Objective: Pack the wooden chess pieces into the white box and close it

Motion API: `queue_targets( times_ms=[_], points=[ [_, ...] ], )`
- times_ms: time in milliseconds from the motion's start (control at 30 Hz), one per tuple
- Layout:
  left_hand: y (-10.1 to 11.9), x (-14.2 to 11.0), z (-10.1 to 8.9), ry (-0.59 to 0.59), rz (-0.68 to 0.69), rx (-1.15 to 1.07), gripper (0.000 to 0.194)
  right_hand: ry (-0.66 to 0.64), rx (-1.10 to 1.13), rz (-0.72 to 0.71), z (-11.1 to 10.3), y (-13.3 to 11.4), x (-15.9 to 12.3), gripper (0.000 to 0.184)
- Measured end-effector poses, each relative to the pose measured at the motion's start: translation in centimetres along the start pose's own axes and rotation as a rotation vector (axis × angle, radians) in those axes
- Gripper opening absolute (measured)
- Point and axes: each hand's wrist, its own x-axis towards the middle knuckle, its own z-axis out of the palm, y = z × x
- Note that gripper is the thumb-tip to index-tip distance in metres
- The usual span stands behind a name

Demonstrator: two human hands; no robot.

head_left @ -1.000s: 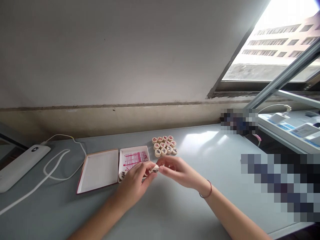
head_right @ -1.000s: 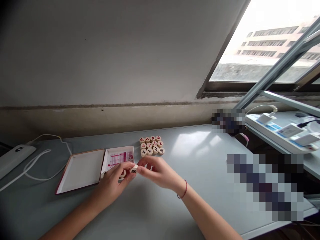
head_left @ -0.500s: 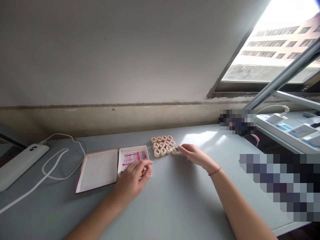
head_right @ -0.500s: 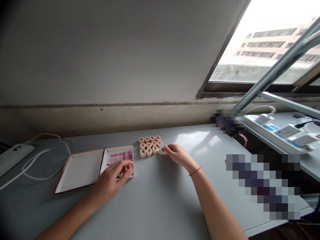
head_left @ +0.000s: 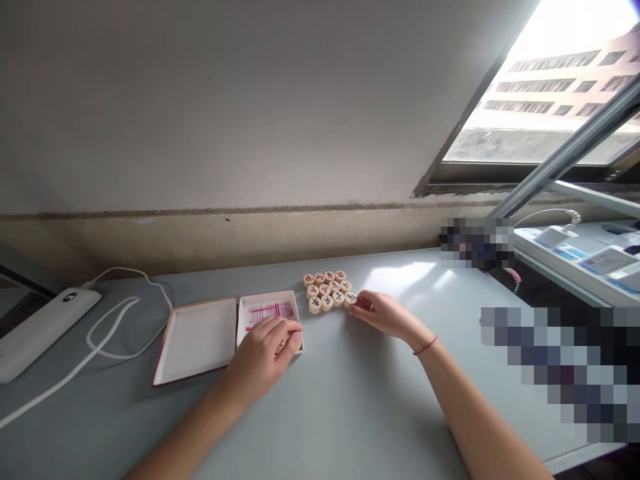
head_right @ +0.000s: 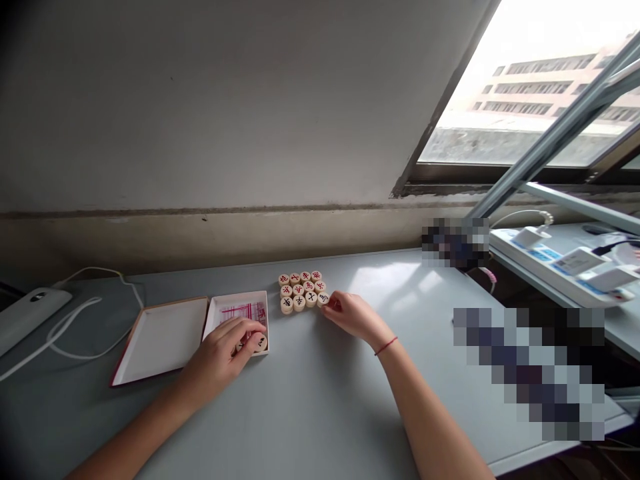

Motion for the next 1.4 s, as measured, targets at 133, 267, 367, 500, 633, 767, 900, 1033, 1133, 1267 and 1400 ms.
queue_targets(
  times_ms=[133, 267, 367, 500, 633, 767, 900, 1033, 1133, 1267, 1400],
  points=[
    [-1.9, 0.2, -1.7, 0.074, -0.025, 0.107, 0.022, 0.06, -0.096, -0.008, 0.4, -0.2, 0.0, 0.018],
    [-5.0, -1.0, -3.7, 0.14, -0.169, 0.303, 0.03, 0.032, -0.119, -0.021, -0.1, -0.3, -0.3, 0.021],
    [-6.5, -2.3, -4.4, 0.071, -0.301, 0.349, 0.033, -0.017, -0.041, -0.142, -0.1, -1.7, -1.2, 0.022],
    [-6.7, -3.1, -4.1, -0.073, -0.415, 0.29, 0.036, -0.059, 0.111, -0.349, 1.6, -5.0, -2.9, 0.016],
    [-6.1, -3.0, -3.3, -0.106, -0.414, 0.212, 0.036, -0.123, 0.071, -0.414, 4.1, -7.4, -4.0, 0.043],
    [-5.8, -3.4, -3.2, -0.037, -0.3, 0.202, 0.029, -0.101, -0.024, -0.398, 5.6, -7.8, -3.8, 0.049],
    [-5.5, -4.0, -3.5, 0.0, -0.042, 0.313, 0.022, -0.087, -0.021, -0.381, 6.1, -7.6, -3.5, 0.041],
    [-5.0, -4.4, -3.6, -0.078, 0.027, 0.362, 0.017, -0.082, -0.012, -0.387, 6.2, -7.4, -3.5, 0.041],
    [-4.5, -4.6, -3.5, -0.103, 0.01, 0.351, 0.017, -0.078, -0.006, -0.395, 6.3, -7.3, -3.7, 0.041],
    [-3.7, -4.6, -3.5, -0.121, -0.042, 0.278, 0.014, -0.07, -0.003, -0.403, 6.5, -7.2, -3.7, 0.04],
    [-3.4, -4.6, -3.7, -0.123, -0.082, 0.226, 0.01, -0.072, -0.002, -0.389, 6.4, -7.1, -3.6, 0.041]
  ],
)
